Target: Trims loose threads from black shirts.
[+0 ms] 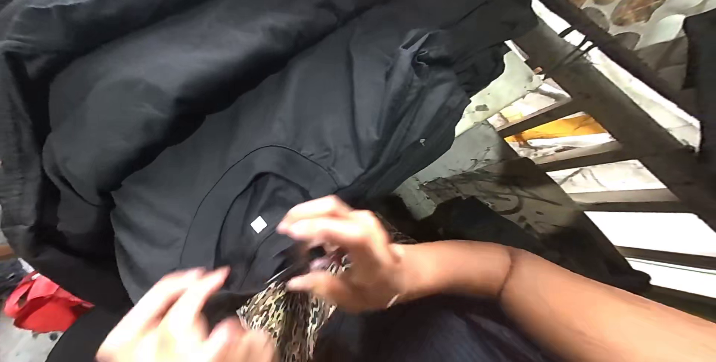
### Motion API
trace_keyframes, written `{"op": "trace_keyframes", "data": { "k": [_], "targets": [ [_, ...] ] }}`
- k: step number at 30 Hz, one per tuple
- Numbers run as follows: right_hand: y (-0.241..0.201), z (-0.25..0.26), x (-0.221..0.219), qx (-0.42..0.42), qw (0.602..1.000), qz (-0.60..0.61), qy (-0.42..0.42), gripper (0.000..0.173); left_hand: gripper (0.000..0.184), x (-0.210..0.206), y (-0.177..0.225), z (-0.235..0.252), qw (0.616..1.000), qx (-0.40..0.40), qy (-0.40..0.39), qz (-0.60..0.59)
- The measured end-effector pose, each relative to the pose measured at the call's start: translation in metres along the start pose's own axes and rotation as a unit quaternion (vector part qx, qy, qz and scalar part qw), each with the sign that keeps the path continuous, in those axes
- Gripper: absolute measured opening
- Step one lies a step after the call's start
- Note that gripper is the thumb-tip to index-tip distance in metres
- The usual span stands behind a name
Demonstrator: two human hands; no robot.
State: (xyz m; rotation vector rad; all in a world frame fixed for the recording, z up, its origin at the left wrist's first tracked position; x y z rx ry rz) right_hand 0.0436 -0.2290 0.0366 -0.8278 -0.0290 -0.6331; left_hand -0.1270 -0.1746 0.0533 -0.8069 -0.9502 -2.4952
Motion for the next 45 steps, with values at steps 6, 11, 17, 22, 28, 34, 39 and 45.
{"op": "trace_keyframes", "data": {
  "k": [6,11,17,22,28,34,39,45],
  "targets": [
    [0.022,-0.001,0.101,0.015,0.976,-0.207,0.067,0.028,0.038,-0.119,0.057,0.021,0.961,0.048,-0.124,-0.243],
    [0.033,-0.02,0.106,-0.017,0.966,-0.252,0.05,0.03,0.055,-0.106,0.044,0.023,0.883,0.105,-0.071,-0.453],
    [0.027,-0.026,0.083,0.007,0.978,-0.209,-0.015,0.026,0.02,-0.104,0.029,0.026,0.904,0.12,0.01,-0.411],
    [0.028,-0.02,0.083,0.025,0.974,-0.225,-0.026,0.025,0.023,-0.103,0.026,0.031,0.917,0.138,0.033,-0.374],
    [0.064,0.035,0.086,-0.031,0.953,-0.298,-0.034,0.028,0.014,-0.113,0.024,0.034,0.893,0.145,0.018,-0.426],
    [0.094,0.045,0.085,-0.116,0.948,-0.292,-0.059,0.028,0.032,-0.109,0.02,0.023,0.766,0.179,-0.068,-0.614],
    [0.047,0.021,0.096,-0.004,0.972,-0.233,0.005,0.029,0.044,-0.101,0.024,0.018,0.768,0.172,-0.088,-0.61],
    [0.019,0.013,0.088,0.059,0.968,-0.211,-0.121,0.022,0.053,-0.1,0.03,0.018,0.822,0.143,-0.083,-0.545]
  ]
}}
Point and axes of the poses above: each hand's wrist, its own z-axis towards the middle knuckle, its own x-axis out of the back of the hand, y = z × x, the point moved 5 cm from there along z, towards the middle knuckle, and after that the axes turned 2 degrees about z, right-handed, at the moved point
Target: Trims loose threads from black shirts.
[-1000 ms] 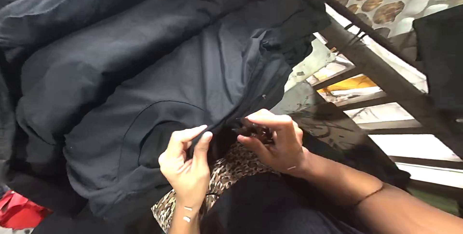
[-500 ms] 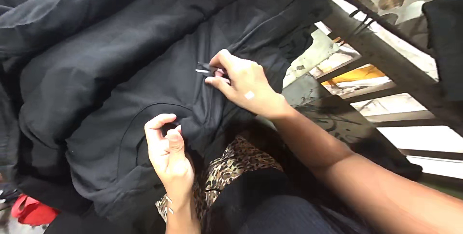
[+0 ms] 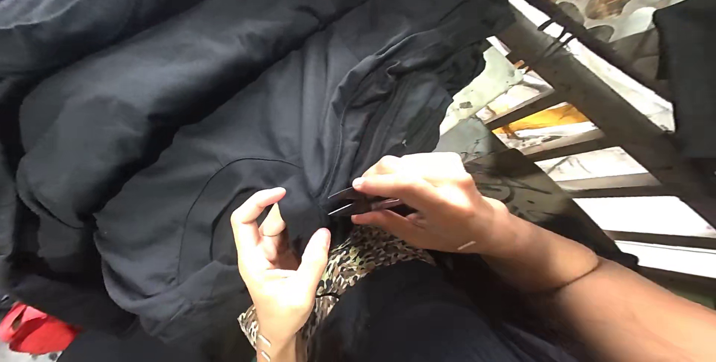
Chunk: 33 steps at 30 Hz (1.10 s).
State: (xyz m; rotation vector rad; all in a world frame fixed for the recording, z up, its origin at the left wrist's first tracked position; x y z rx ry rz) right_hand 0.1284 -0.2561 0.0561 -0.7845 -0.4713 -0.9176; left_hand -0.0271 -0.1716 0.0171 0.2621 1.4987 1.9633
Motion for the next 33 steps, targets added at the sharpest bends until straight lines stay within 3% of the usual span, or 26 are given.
{"op": "trace_keyframes", "data": {
  "k": [7,9,11,13,15,16,18,20,21,22,23,24,25,26,29,33],
  "targets": [
    [-0.011,0.012,-0.005,-0.017,0.997,-0.074,-0.012,0.021,0.054,-0.003,0.001,-0.008,0.995,-0.024,0.018,0.094],
    [-0.011,0.02,0.001,-0.059,0.997,-0.039,-0.005,0.022,0.041,-0.007,0.004,-0.015,0.978,-0.059,0.021,0.199],
    [-0.007,0.026,0.0,-0.103,0.994,-0.007,-0.04,0.035,0.014,-0.026,0.009,-0.029,0.908,-0.15,0.017,0.392],
    [-0.002,0.028,-0.019,-0.12,0.981,-0.025,-0.152,0.045,0.017,-0.051,0.011,-0.042,0.817,-0.228,-0.012,0.529],
    [-0.004,0.026,-0.035,-0.131,0.949,-0.08,-0.277,0.033,0.019,-0.059,0.01,-0.047,0.77,-0.237,-0.05,0.591],
    [-0.007,0.027,-0.035,-0.127,0.944,-0.101,-0.288,0.021,0.017,-0.056,0.009,-0.048,0.772,-0.227,-0.046,0.592],
    [-0.01,0.026,-0.027,-0.117,0.967,-0.086,-0.209,0.015,0.01,-0.045,0.009,-0.05,0.802,-0.2,-0.007,0.563],
    [-0.002,0.022,-0.022,-0.142,0.981,0.084,-0.103,0.016,0.008,-0.035,0.009,-0.05,0.836,-0.186,0.046,0.514],
    [0.006,0.018,-0.025,-0.196,0.949,0.237,-0.071,0.019,0.008,-0.03,0.009,-0.051,0.858,-0.175,0.063,0.478],
    [0.012,0.011,-0.034,-0.281,0.872,0.4,-0.038,0.022,0.009,-0.026,0.01,-0.052,0.883,-0.165,0.075,0.434],
    [0.015,0.003,-0.044,-0.363,0.759,0.541,-0.012,0.024,0.01,-0.022,0.012,-0.053,0.905,-0.154,0.088,0.386],
    [0.015,-0.003,-0.053,-0.41,0.662,0.628,-0.001,0.026,0.011,-0.02,0.015,-0.053,0.921,-0.149,0.1,0.345],
    [0.014,-0.007,-0.058,-0.432,0.6,0.674,0.003,0.026,0.011,-0.018,0.017,-0.053,0.929,-0.149,0.104,0.322],
    [0.013,-0.009,-0.061,-0.439,0.568,0.696,0.007,0.026,0.012,-0.016,0.019,-0.051,0.932,-0.15,0.105,0.314],
    [0.012,-0.01,-0.062,-0.434,0.566,0.701,0.008,0.025,0.025,-0.008,0.022,-0.036,0.927,-0.142,0.106,0.33],
    [0.014,-0.01,-0.059,-0.421,0.626,0.656,-0.003,0.025,0.042,-0.007,0.021,-0.013,0.919,-0.119,0.099,0.363]
  ]
}}
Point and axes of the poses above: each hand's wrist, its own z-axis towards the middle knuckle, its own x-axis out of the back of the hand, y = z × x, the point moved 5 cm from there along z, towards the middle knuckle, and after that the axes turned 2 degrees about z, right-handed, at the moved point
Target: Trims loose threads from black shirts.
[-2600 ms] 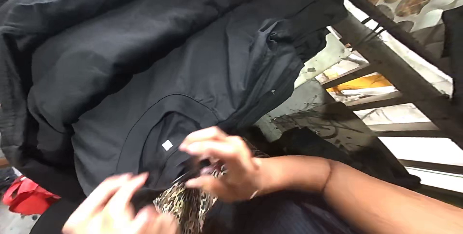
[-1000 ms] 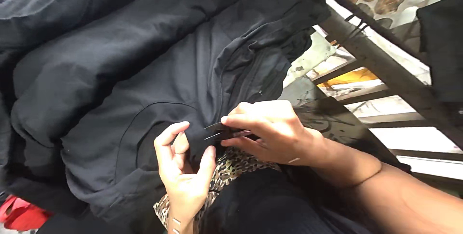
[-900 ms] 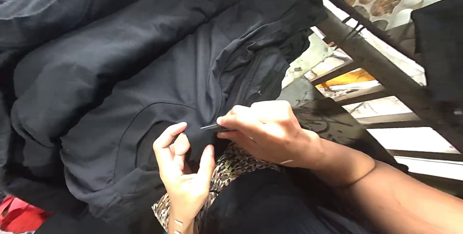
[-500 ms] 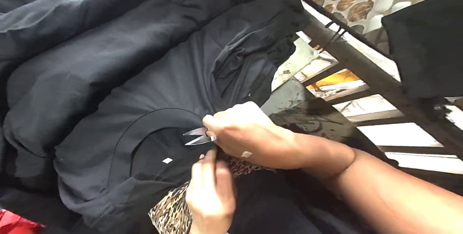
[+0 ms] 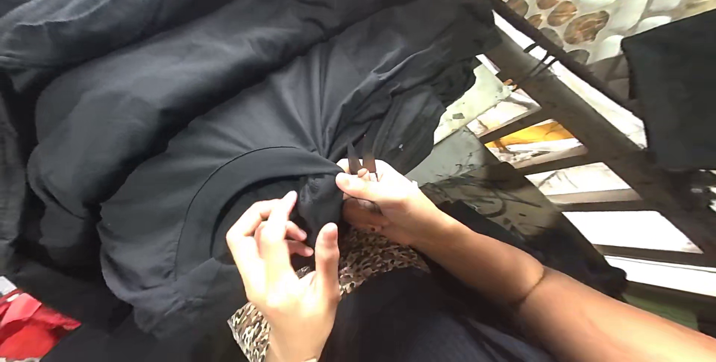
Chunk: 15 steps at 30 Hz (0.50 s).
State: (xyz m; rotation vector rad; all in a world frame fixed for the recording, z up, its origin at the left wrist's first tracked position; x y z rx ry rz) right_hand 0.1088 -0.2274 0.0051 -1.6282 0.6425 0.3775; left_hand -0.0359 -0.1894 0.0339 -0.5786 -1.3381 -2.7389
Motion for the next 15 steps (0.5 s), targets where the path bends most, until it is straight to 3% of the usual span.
{"op": "trace_keyframes", "data": {
  "k": [4,5,7,9,11,13,15],
  "targets": [
    [-0.007,-0.004,0.001,0.062,0.989,-0.131,0.025,0.016,0.018,-0.014,0.0,0.009,0.992,-0.105,0.007,0.073],
    [-0.01,-0.006,0.0,0.091,0.979,-0.181,0.02,0.012,0.018,-0.016,-0.003,0.01,0.993,-0.102,0.002,0.056],
    [-0.016,-0.011,-0.003,0.166,0.942,-0.292,0.007,0.02,0.019,-0.02,-0.012,0.01,0.997,-0.01,-0.035,-0.062],
    [-0.022,-0.02,-0.006,0.259,0.865,-0.428,0.025,0.027,0.016,-0.022,-0.022,0.008,0.962,0.097,-0.073,-0.246],
    [-0.026,-0.03,-0.009,0.326,0.754,-0.566,0.068,0.031,0.019,-0.018,-0.028,0.006,0.916,0.138,-0.105,-0.362],
    [-0.029,-0.04,-0.016,0.369,0.652,-0.656,0.093,0.03,0.023,-0.013,-0.028,0.004,0.891,0.146,-0.132,-0.408],
    [-0.027,-0.045,-0.023,0.38,0.587,-0.709,0.091,0.025,0.024,-0.009,-0.026,0.002,0.888,0.151,-0.145,-0.409]
  ]
}}
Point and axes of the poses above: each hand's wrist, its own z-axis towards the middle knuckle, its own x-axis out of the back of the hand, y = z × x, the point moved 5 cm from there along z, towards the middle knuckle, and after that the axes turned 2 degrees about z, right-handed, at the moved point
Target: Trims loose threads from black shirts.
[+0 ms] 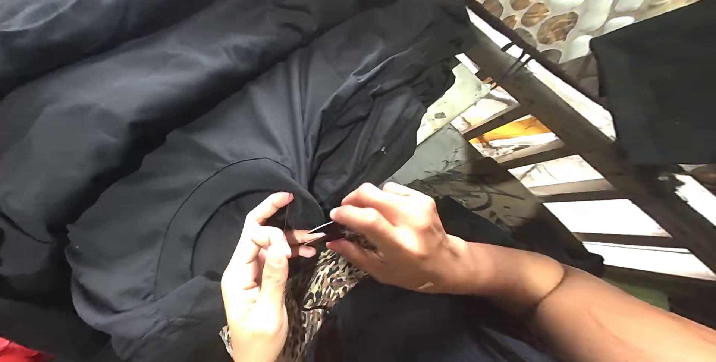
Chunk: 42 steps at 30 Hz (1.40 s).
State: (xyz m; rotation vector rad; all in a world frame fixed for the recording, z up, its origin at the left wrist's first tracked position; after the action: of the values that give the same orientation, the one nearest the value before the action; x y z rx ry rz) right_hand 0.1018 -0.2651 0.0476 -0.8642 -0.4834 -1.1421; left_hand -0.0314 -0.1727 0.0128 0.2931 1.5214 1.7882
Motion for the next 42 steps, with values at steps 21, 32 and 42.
{"op": "trace_keyframes", "data": {
  "k": [21,32,42],
  "targets": [
    [0.017,0.027,0.006,0.011,1.0,0.024,0.0,0.02,0.053,0.036,0.066,-0.047,0.788,-0.066,-0.031,0.612],
    [0.061,0.001,0.025,-0.04,0.998,0.008,0.053,0.016,0.05,0.2,0.062,0.145,0.668,0.009,0.112,0.735],
    [0.03,-0.025,-0.03,-0.052,0.999,-0.001,0.01,0.022,0.045,0.119,0.073,0.073,0.697,-0.174,0.153,0.679]
  ]
}}
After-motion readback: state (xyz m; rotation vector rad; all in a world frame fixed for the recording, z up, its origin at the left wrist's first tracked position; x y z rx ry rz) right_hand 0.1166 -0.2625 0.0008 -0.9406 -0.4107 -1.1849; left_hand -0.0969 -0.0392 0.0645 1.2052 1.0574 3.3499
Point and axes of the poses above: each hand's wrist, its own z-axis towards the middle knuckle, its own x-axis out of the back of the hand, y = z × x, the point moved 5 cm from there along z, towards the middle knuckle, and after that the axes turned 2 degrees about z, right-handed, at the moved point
